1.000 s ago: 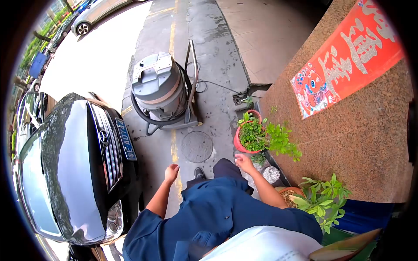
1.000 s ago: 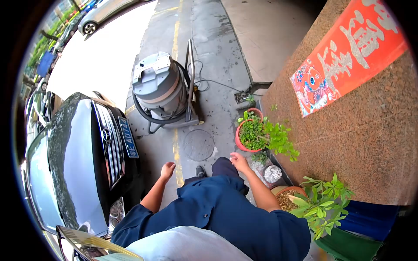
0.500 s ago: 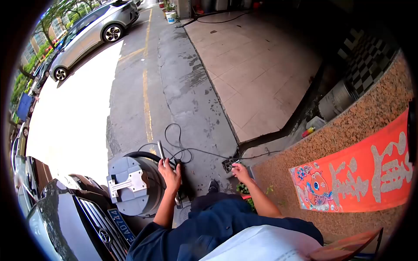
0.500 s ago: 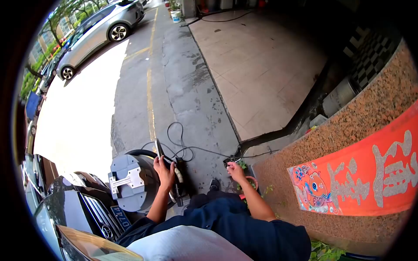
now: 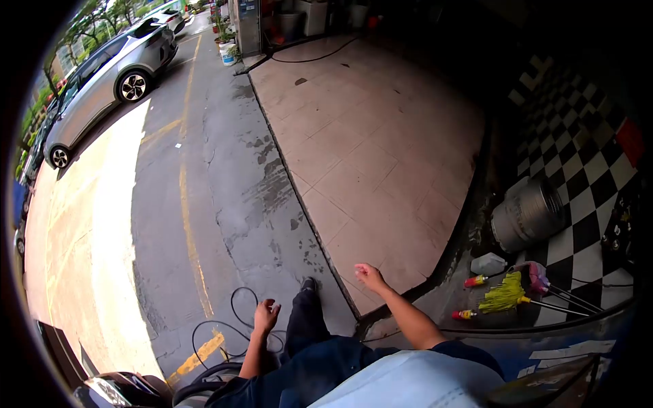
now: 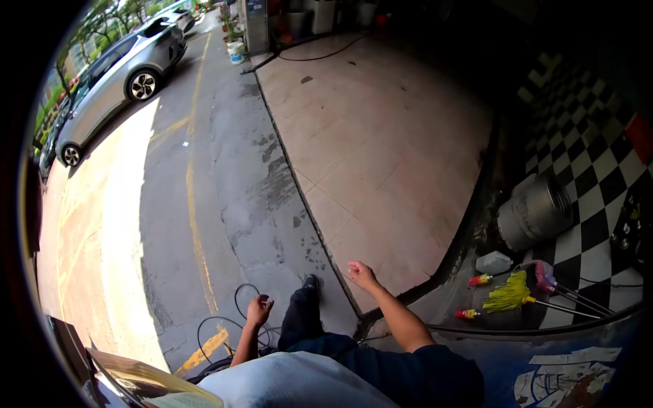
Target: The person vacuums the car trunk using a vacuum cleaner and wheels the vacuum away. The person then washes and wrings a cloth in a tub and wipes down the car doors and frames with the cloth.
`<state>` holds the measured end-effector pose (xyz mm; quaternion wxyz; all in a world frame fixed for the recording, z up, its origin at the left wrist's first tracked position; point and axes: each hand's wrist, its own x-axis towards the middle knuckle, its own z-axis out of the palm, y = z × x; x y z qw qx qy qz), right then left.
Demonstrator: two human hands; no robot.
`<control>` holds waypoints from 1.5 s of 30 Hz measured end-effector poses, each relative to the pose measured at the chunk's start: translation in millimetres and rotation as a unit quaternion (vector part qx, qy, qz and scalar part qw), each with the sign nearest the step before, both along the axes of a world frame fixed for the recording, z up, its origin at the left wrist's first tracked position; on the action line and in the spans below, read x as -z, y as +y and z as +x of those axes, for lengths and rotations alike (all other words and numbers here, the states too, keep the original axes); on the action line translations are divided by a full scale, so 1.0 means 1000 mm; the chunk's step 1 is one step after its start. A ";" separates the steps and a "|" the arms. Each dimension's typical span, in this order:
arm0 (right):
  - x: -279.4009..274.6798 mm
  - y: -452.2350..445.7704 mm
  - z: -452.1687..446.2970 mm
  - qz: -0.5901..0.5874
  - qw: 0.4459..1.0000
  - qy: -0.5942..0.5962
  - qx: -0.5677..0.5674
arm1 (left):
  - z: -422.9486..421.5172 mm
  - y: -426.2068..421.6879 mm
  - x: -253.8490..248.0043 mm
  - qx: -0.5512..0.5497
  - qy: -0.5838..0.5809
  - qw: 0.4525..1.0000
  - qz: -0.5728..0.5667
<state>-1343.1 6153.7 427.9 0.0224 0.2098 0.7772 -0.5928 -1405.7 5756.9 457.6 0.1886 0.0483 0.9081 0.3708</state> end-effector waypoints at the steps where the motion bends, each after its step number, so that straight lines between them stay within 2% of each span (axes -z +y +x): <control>1: 0.021 0.020 0.002 -0.015 0.999 -0.030 0.028 | -0.043 0.025 -0.012 0.008 0.021 0.999 0.025; 2: 0.051 0.046 0.011 -0.061 0.988 -0.123 0.072 | -0.086 0.057 -0.034 0.015 0.020 0.999 0.036; 3: 0.054 0.067 0.025 -0.103 0.967 -0.196 0.122 | -0.130 0.088 -0.055 0.032 0.029 0.997 0.058; 5: 0.052 0.108 0.069 -0.090 0.929 -0.313 0.174 | -0.207 0.148 -0.094 0.078 0.025 0.992 0.092; 6: 0.068 0.133 0.099 -0.194 0.891 -0.318 0.259 | -0.244 0.178 -0.109 0.105 0.015 0.989 0.105; 7: 0.032 0.134 0.099 -0.122 0.857 -0.365 0.343 | -0.280 0.206 -0.120 0.131 0.004 0.984 0.117; 9: 0.014 0.170 0.099 -0.165 0.806 -0.384 0.420 | -0.357 0.261 -0.117 0.178 -0.007 0.976 0.125; 12: 0.023 0.227 0.066 -0.228 0.751 -0.395 0.477 | -0.462 0.324 -0.052 0.210 -0.016 0.974 0.078; 14: 0.041 0.269 0.024 -0.264 0.722 -0.399 0.500 | -0.526 0.346 0.019 0.185 -0.002 0.983 0.022; 15: 0.052 0.290 0.000 -0.282 0.711 -0.399 0.506 | -0.554 0.344 0.067 0.188 -0.036 0.979 -0.071; 17: 0.073 0.345 -0.057 -0.339 0.699 -0.384 0.499 | -0.579 0.345 0.089 0.038 -0.178 0.967 -0.181; 18: 0.088 0.374 -0.088 -0.386 0.699 -0.365 0.479 | -0.581 0.338 0.124 -0.107 -0.208 0.965 -0.118; 19: 0.099 0.403 -0.129 -0.414 0.707 -0.344 0.459 | -0.580 0.350 0.098 -0.232 -0.331 0.913 -0.061; 20: 0.103 0.434 -0.188 -0.397 0.734 -0.327 0.443 | -0.579 0.364 0.065 -0.256 -0.358 0.898 0.001; 21: 0.090 0.463 -0.272 -0.313 0.782 -0.324 0.431 | -0.590 0.372 0.059 -0.225 -0.372 0.900 0.028; 22: 0.070 0.492 -0.360 -0.221 0.819 -0.326 0.417 | -0.602 0.390 0.045 -0.173 -0.351 0.920 0.004; 23: -0.004 0.512 -0.457 -0.144 0.861 -0.298 0.387 | -0.621 0.405 0.050 -0.188 -0.335 0.923 0.015; 24: 0.018 0.554 -0.521 -0.102 0.918 -0.228 0.308 | -0.635 0.424 0.050 -0.203 -0.323 0.924 0.024; 25: 0.000 0.584 -0.593 -0.112 0.955 -0.148 0.230 | -0.650 0.448 0.056 -0.226 -0.326 0.917 0.037; 27: -0.052 0.634 -0.722 -0.063 0.988 -0.011 0.143 | -0.693 0.487 0.064 -0.274 -0.327 0.903 0.056; 28: -0.083 0.657 -0.773 0.006 0.997 0.037 0.072 | -0.711 0.504 0.071 -0.275 -0.336 0.899 0.053; 30: -0.095 0.706 -0.857 0.069 0.991 0.117 0.009 | -0.769 0.557 0.093 -0.274 -0.347 0.895 0.058; 33: -0.086 0.773 -0.926 0.088 0.995 0.039 0.000 | -0.866 0.636 0.098 -0.247 -0.373 0.894 0.036; 35: -0.042 0.819 -0.925 -0.011 0.993 -0.077 0.084 | -0.945 0.699 0.103 -0.237 -0.377 0.895 0.014; 36: -0.005 0.843 -0.905 -0.053 0.979 -0.125 0.150 | -0.985 0.727 0.102 -0.245 -0.381 0.891 0.026; 37: 0.036 0.870 -0.872 -0.023 0.970 -0.188 0.154 | -1.028 0.756 0.102 -0.223 -0.360 0.905 0.026; 38: 0.040 0.888 -0.840 -0.190 0.914 -0.228 0.277 | -1.079 0.791 0.097 -0.187 -0.349 0.918 -0.009; 39: 0.025 0.891 -0.819 -0.161 0.888 -0.310 0.301 | -1.129 0.831 0.085 -0.174 -0.326 0.929 0.018; 40: 0.039 0.899 -0.787 -0.244 0.806 -0.317 0.437 | -1.177 0.872 0.066 -0.147 -0.289 0.944 0.059; 42: 0.009 0.913 -0.772 -0.235 0.742 -0.392 0.490 | -1.280 0.956 0.046 -0.067 -0.247 0.964 0.077; 45: 0.012 0.957 -0.808 -0.270 0.688 -0.423 0.524 | -1.404 1.065 0.032 -0.019 -0.171 0.970 0.172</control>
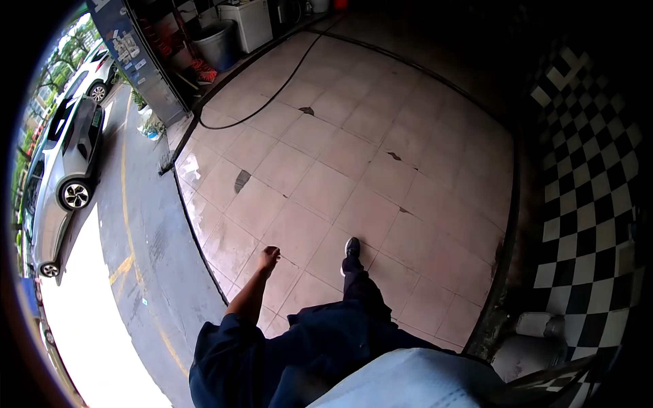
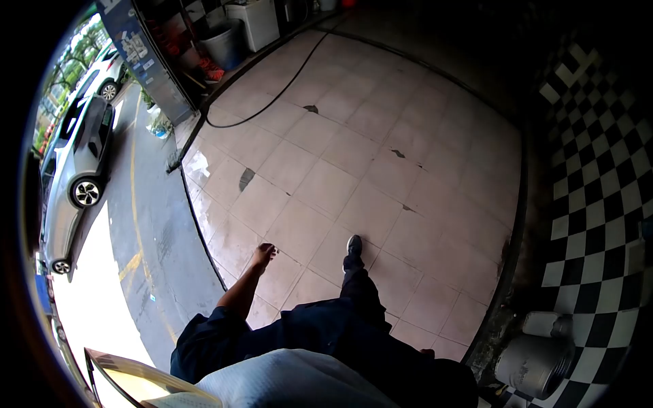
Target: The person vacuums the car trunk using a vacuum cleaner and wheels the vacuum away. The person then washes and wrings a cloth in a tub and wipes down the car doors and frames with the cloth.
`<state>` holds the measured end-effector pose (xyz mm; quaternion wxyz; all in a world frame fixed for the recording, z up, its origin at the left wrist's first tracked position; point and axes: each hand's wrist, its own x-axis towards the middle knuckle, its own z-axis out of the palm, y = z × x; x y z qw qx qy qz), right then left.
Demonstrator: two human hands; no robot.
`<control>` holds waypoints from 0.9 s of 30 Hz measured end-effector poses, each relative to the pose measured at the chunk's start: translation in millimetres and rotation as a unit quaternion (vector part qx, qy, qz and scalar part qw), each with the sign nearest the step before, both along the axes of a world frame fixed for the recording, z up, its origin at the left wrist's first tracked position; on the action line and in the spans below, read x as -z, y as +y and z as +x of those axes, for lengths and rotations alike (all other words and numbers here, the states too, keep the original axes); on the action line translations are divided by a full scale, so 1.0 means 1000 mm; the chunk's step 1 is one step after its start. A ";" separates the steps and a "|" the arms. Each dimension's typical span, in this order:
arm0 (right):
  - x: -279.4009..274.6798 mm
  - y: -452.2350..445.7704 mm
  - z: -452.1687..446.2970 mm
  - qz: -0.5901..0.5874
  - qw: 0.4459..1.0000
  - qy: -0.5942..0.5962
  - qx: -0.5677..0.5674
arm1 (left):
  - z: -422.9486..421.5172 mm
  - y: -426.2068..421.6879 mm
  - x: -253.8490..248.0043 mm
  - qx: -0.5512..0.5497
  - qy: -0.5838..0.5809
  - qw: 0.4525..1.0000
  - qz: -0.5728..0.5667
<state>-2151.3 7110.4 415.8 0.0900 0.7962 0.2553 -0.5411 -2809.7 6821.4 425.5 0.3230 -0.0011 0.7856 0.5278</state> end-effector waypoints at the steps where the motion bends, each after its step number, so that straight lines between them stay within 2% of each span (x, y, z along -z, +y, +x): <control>1: 0.008 0.019 -0.022 -0.010 1.000 -0.002 0.012 | -0.031 0.031 -0.003 -0.004 0.009 1.000 0.013; 4: 0.049 0.100 -0.116 -0.031 0.999 0.015 0.003 | -0.095 0.098 0.004 -0.040 -0.031 0.999 0.001; 6: 0.080 0.177 -0.201 -0.028 0.997 0.042 -0.057 | -0.135 0.140 0.012 -0.072 -0.068 0.995 -0.012; 7: 0.095 0.223 -0.251 -0.013 0.990 0.058 -0.129 | -0.140 0.151 0.015 -0.088 -0.094 0.991 -0.025; 8: 0.111 0.276 -0.312 0.026 0.966 0.072 -0.248 | -0.144 0.158 0.015 -0.089 -0.132 0.986 -0.058; 9: 0.124 0.336 -0.395 0.105 0.912 0.077 -0.389 | -0.146 0.171 0.010 -0.090 -0.174 0.977 -0.088; 10: 0.117 0.388 -0.482 0.182 0.883 0.102 -0.421 | -0.150 0.183 0.007 -0.087 -0.200 0.970 -0.104; 11: 0.032 0.416 -0.602 0.259 0.878 0.140 -0.376 | -0.155 0.191 0.009 -0.084 -0.228 0.962 -0.121; 12: 0.025 0.460 -0.690 0.284 0.876 0.281 -0.269 | -0.161 0.200 0.014 -0.091 -0.231 0.960 -0.132; 13: -0.032 0.492 -0.775 0.302 0.808 0.426 -0.272 | -0.173 0.215 0.021 -0.098 -0.231 0.958 -0.142; 14: -0.085 0.515 -0.849 0.286 0.767 0.516 -0.253 | -0.186 0.229 0.035 -0.106 -0.238 0.952 -0.162; 15: -0.121 0.533 -0.910 0.321 0.708 0.572 -0.264 | -0.202 0.241 0.049 -0.115 -0.245 0.945 -0.185; 16: -0.164 0.549 -0.960 0.339 0.671 0.589 -0.296 | -0.222 0.259 0.053 -0.116 -0.251 0.942 -0.192; 17: -0.187 0.565 -1.001 0.358 0.631 0.605 -0.327 | -0.245 0.281 0.060 -0.118 -0.256 0.939 -0.199; 20: -0.166 0.615 -1.078 0.375 0.599 0.568 -0.422 | -0.329 0.359 0.052 -0.110 -0.270 0.931 -0.217; 21: -0.130 0.636 -1.086 0.386 0.610 0.497 -0.482 | -0.368 0.383 0.070 -0.095 -0.264 0.940 -0.195; 22: -0.067 0.660 -1.084 0.357 0.658 0.451 -0.485 | -0.416 0.415 0.093 -0.128 -0.283 0.932 -0.188; 23: -0.039 0.675 -1.063 0.279 0.733 0.386 -0.485 | -0.450 0.438 0.099 -0.161 -0.305 0.920 -0.187; 24: 0.036 0.696 -1.021 0.262 0.790 0.300 -0.467 | -0.495 0.472 0.092 -0.146 -0.277 0.933 -0.175; 25: 0.039 0.708 -0.975 0.181 0.838 0.256 -0.446 | -0.550 0.515 0.073 -0.130 -0.247 0.946 -0.163; 26: 0.118 0.738 -0.896 0.051 0.872 0.248 -0.420 | -0.603 0.551 0.069 -0.092 -0.224 0.959 -0.150; 27: 0.085 0.728 -0.858 0.025 0.945 0.117 -0.306 | -0.661 0.593 0.070 -0.054 -0.200 0.969 -0.136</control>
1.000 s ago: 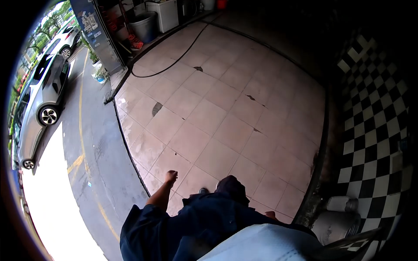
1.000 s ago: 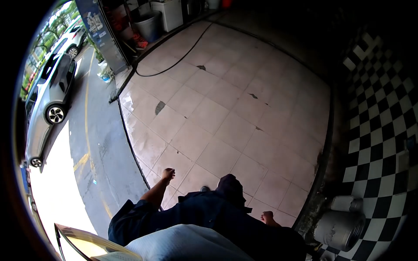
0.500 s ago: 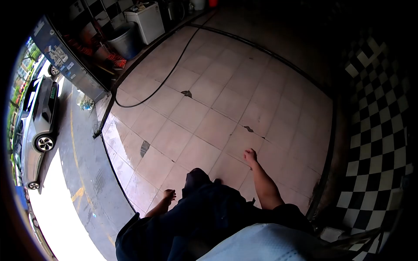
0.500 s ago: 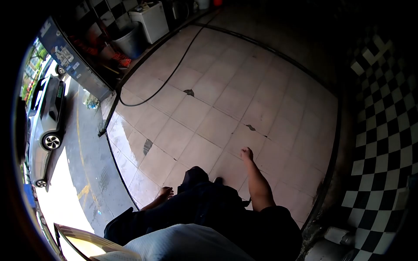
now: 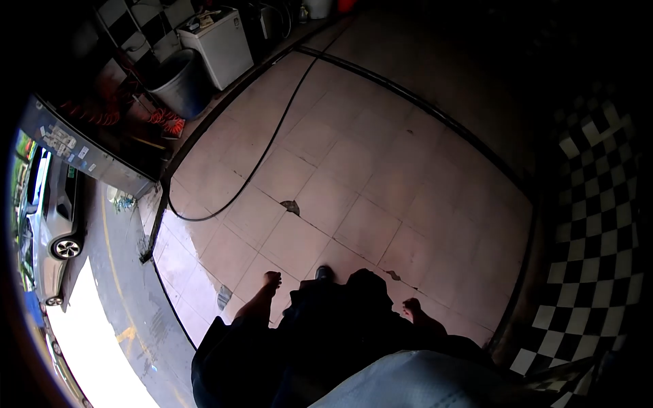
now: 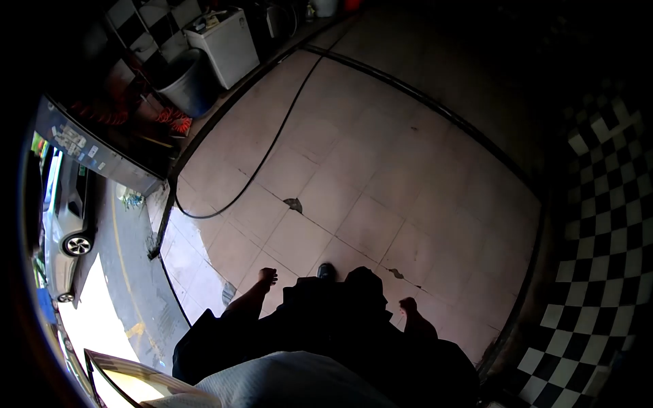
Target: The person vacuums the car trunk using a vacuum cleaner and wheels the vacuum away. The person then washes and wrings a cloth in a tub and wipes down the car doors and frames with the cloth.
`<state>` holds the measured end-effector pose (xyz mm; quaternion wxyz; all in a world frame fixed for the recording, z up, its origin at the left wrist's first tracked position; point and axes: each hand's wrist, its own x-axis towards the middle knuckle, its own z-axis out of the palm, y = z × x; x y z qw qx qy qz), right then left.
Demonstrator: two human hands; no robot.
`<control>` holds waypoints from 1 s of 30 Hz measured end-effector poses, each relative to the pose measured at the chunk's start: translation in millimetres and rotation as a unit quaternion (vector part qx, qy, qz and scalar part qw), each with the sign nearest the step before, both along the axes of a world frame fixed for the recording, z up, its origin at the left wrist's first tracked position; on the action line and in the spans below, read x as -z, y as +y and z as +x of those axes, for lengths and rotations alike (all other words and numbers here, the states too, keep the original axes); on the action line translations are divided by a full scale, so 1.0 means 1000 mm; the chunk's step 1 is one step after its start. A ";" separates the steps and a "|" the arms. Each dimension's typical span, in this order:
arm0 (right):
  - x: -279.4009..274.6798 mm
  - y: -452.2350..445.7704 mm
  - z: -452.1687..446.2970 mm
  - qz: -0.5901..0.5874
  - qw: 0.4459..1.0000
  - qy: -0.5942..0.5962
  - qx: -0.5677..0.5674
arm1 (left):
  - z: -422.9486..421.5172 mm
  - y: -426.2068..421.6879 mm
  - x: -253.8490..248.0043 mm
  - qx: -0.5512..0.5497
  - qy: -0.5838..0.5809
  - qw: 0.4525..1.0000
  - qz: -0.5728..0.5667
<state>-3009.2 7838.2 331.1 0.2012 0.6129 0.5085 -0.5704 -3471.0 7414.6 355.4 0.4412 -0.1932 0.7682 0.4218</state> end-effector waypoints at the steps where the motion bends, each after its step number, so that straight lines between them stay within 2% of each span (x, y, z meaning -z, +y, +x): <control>1: -0.023 -0.002 0.025 -0.021 0.992 -0.066 0.102 | -0.057 0.052 -0.023 0.013 0.048 0.998 0.024; 3: -0.048 0.022 0.038 -0.042 0.961 -0.124 0.242 | -0.149 0.145 -0.069 0.036 0.127 0.988 0.078; 4: -0.053 0.042 0.022 -0.052 0.950 -0.133 0.276 | -0.196 0.190 -0.080 0.045 0.163 0.979 0.110; 6: -0.050 0.084 -0.020 -0.061 0.930 -0.141 0.335 | -0.272 0.255 -0.073 0.085 0.257 0.947 0.174; 7: -0.044 0.108 -0.046 -0.066 0.923 -0.138 0.353 | -0.298 0.288 -0.079 0.043 0.261 0.941 0.210; 9: -0.020 0.170 -0.111 -0.070 0.917 -0.116 0.376 | -0.341 0.340 -0.067 0.002 0.219 0.958 0.184; 11: 0.012 0.246 -0.203 -0.074 0.928 -0.047 0.362 | -0.370 0.370 -0.040 -0.005 0.181 0.976 0.123; 12: 0.027 0.291 -0.263 -0.077 0.935 0.012 0.346 | -0.376 0.382 -0.028 0.017 0.111 0.993 0.041; 13: 0.038 0.339 -0.336 -0.074 0.941 0.100 0.314 | -0.378 0.377 0.010 0.056 0.109 0.992 0.031; 14: 0.034 0.392 -0.437 -0.035 0.953 0.221 0.204 | -0.380 0.392 -0.008 0.124 0.067 0.990 -0.019; 15: -0.020 0.440 -0.547 -0.068 0.921 0.306 0.230 | -0.381 0.396 0.005 0.126 0.097 0.987 -0.032; 16: -0.064 0.474 -0.654 0.138 0.953 0.269 -0.003 | -0.388 0.401 0.019 0.150 0.107 0.981 -0.056; 17: -0.111 0.507 -0.749 0.154 0.925 0.346 0.009 | -0.403 0.408 0.025 0.152 0.103 0.981 -0.060; 19: -0.173 0.572 -0.892 0.236 0.846 0.451 -0.160 | -0.431 0.441 0.021 0.039 0.060 0.996 -0.053; 20: -0.210 0.591 -0.951 0.218 0.817 0.517 -0.134 | -0.450 0.450 0.031 -0.001 0.014 0.998 -0.068; 22: -0.273 0.616 -1.037 0.224 0.783 0.561 -0.151 | -0.486 0.482 0.056 -0.058 0.008 0.993 -0.099; 23: -0.266 0.632 -1.067 0.233 0.777 0.560 -0.168 | -0.514 0.499 0.064 -0.085 0.007 0.990 -0.114; 24: -0.256 0.646 -1.085 0.243 0.772 0.558 -0.183 | -0.540 0.517 0.068 -0.041 0.042 0.993 -0.099; 25: -0.250 0.664 -1.106 0.256 0.763 0.558 -0.202 | -0.578 0.540 0.071 -0.050 0.002 0.992 -0.117; 27: -0.164 0.707 -1.104 0.247 0.784 0.512 -0.250 | -0.642 0.598 0.057 -0.063 -0.046 0.988 -0.131; 28: -0.084 0.735 -1.079 0.236 0.831 0.428 -0.267 | -0.685 0.630 0.036 -0.062 -0.046 0.988 -0.134; 29: -0.050 0.751 -1.031 0.040 0.900 0.409 -0.147 | -0.721 0.655 0.021 -0.054 0.008 0.994 -0.097; 30: -0.019 0.760 -0.986 0.004 0.944 0.317 -0.096 | -0.764 0.683 0.020 0.011 0.040 0.997 -0.071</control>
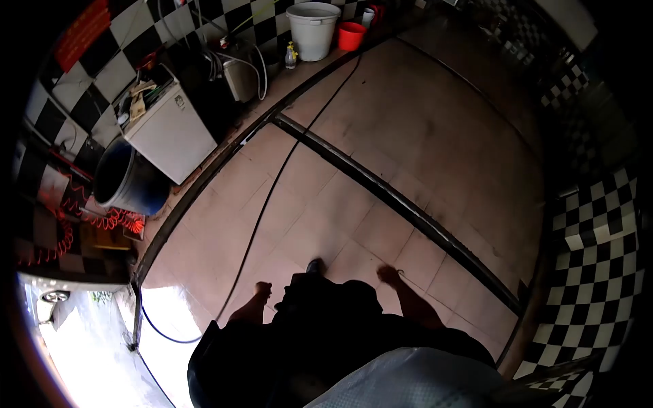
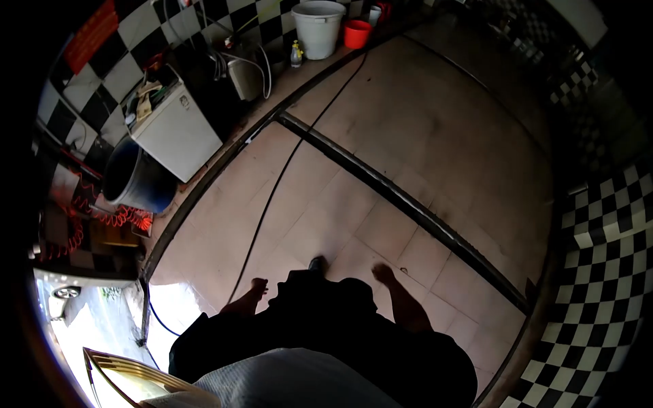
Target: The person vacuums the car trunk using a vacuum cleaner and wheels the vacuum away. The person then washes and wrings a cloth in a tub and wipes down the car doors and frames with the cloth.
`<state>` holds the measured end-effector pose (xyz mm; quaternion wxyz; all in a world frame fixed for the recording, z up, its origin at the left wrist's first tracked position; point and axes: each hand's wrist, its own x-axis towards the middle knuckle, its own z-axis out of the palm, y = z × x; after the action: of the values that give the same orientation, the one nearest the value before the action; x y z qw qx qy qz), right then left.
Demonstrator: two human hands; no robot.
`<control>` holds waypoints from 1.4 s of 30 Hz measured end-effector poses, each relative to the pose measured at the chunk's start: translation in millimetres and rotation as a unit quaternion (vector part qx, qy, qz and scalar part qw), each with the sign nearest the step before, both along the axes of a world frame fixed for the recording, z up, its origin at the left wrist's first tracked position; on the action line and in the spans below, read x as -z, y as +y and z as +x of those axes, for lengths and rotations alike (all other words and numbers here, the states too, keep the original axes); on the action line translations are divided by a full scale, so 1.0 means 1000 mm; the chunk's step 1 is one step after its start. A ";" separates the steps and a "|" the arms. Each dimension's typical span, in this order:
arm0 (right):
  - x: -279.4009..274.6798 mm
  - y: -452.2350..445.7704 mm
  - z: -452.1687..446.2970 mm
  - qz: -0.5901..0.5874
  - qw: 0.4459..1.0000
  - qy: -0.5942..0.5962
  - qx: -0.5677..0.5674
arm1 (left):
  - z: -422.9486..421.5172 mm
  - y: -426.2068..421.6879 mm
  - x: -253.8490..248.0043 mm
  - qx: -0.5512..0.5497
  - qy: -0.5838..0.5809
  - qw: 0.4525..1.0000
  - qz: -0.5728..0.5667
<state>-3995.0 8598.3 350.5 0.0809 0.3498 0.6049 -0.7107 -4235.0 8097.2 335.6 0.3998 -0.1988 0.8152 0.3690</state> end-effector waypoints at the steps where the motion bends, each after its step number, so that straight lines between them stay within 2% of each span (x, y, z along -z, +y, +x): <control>1: 0.003 0.010 0.031 -0.001 0.992 -0.114 0.057 | -0.053 0.029 0.018 0.092 0.037 0.995 0.026; 2: 0.000 0.019 0.060 -0.013 0.966 -0.225 0.128 | -0.103 0.068 0.013 0.066 0.060 0.993 0.077; 3: -0.005 0.028 0.076 -0.030 0.941 -0.285 0.180 | -0.150 0.097 0.010 0.043 0.081 0.988 0.122; 4: -0.012 0.037 0.079 -0.046 0.916 -0.328 0.229 | -0.206 0.125 0.031 0.150 0.173 0.969 0.097; 5: -0.016 0.046 0.078 -0.061 0.892 -0.359 0.269 | -0.244 0.170 -0.011 0.097 0.182 0.967 0.152; 6: -0.016 0.055 0.071 -0.075 0.871 -0.378 0.304 | -0.276 0.210 -0.033 0.046 0.208 0.959 0.184; 7: -0.011 0.066 0.057 -0.087 0.858 -0.391 0.322 | -0.310 0.248 -0.044 0.036 0.209 0.963 0.166; 8: -0.006 0.081 0.040 -0.097 0.849 -0.397 0.335 | -0.339 0.280 -0.045 0.022 0.237 0.946 0.219; 10: 0.016 0.122 -0.011 -0.108 0.845 -0.399 0.340 | -0.398 0.329 -0.023 0.058 0.201 0.960 0.186; 12: 0.039 0.185 -0.088 -0.100 0.861 -0.386 0.317 | -0.432 0.375 -0.011 -0.036 0.082 0.986 0.139; 13: 0.056 0.223 -0.135 -0.061 0.887 -0.372 0.267 | -0.433 0.396 -0.018 -0.053 0.095 0.985 0.136; 14: 0.073 0.264 -0.183 0.014 0.916 -0.358 0.180 | -0.437 0.402 0.006 -0.055 0.107 0.981 0.149; 15: 0.103 0.314 -0.242 0.175 0.925 -0.336 0.036 | -0.453 0.418 0.004 0.046 0.021 0.996 0.071; 16: 0.127 0.374 -0.320 0.300 0.914 -0.271 -0.026 | -0.469 0.447 0.010 0.000 -0.001 0.999 0.050; 17: 0.133 0.430 -0.408 0.409 0.888 -0.198 -0.062 | -0.487 0.475 -0.009 -0.028 0.009 0.997 0.070; 18: 0.076 0.463 -0.492 0.357 0.928 -0.106 -0.014 | -0.492 0.492 -0.027 -0.054 0.020 0.994 0.090; 20: -0.088 0.522 -0.681 0.213 0.971 0.085 0.064 | -0.530 0.519 -0.002 -0.043 0.036 0.991 0.121; 21: -0.103 0.554 -0.739 0.191 0.961 0.194 0.045 | -0.548 0.535 0.000 -0.046 0.027 0.992 0.116; 22: -0.148 0.577 -0.795 0.203 0.958 0.203 0.012 | -0.577 0.534 0.052 -0.084 -0.055 0.986 0.137; 23: -0.183 0.591 -0.841 0.196 0.948 0.249 0.024 | -0.596 0.558 0.052 -0.059 -0.061 0.991 0.101; 24: -0.196 0.606 -0.880 0.188 0.936 0.295 0.037 | -0.617 0.578 0.062 -0.034 -0.067 0.995 0.065; 25: -0.179 0.625 -0.902 0.215 0.939 0.267 0.023 | -0.639 0.599 0.074 0.036 -0.056 0.997 0.026; 28: -0.140 0.675 -0.927 0.269 0.941 0.201 -0.028 | -0.720 0.664 0.077 -0.007 -0.118 0.988 0.095; 29: -0.037 0.711 -0.902 0.238 0.966 0.103 -0.020 | -0.748 0.701 0.069 -0.098 -0.080 0.990 0.063; 30: -0.005 0.724 -0.868 0.215 0.976 0.019 -0.016 | -0.783 0.734 0.054 -0.042 -0.052 0.998 0.018; 31: -0.001 0.729 -0.831 0.167 0.984 -0.066 0.014 | -0.819 0.757 0.059 0.050 -0.020 0.999 0.004; 32: -0.007 0.734 -0.800 0.108 0.981 -0.145 0.065 | -0.865 0.780 0.088 0.236 0.056 0.970 -0.011; 33: -0.023 0.739 -0.773 0.050 0.967 -0.217 0.122 | -0.909 0.807 0.102 0.359 0.140 0.922 -0.032; 34: -0.033 0.748 -0.755 0.016 0.948 -0.267 0.169 | -0.952 0.836 0.118 0.419 0.212 0.882 -0.043; 35: -0.036 0.759 -0.737 -0.017 0.925 -0.313 0.216 | -0.990 0.872 0.104 0.294 0.200 0.935 0.000; 36: -0.043 0.772 -0.731 -0.038 0.904 -0.345 0.251 | -1.030 0.911 0.083 0.158 0.200 0.965 0.051; 37: -0.044 0.786 -0.732 -0.052 0.890 -0.362 0.271 | -1.063 0.945 0.059 0.105 0.231 0.963 0.094; 39: -0.046 0.820 -0.745 -0.075 0.868 -0.388 0.300 | -1.124 1.006 0.022 0.101 0.258 0.952 0.132; 40: -0.042 0.839 -0.757 -0.085 0.862 -0.396 0.305 | -1.142 1.035 -0.003 0.060 0.257 0.951 0.159; 42: -0.033 0.886 -0.798 -0.092 0.867 -0.393 0.293 | -1.180 1.078 0.000 0.016 0.218 0.966 0.136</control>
<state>-4793.4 9484.3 383.1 0.1317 0.7522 0.3247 -0.5580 -5414.7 9175.5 335.2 0.2415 -0.0445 0.8278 0.5044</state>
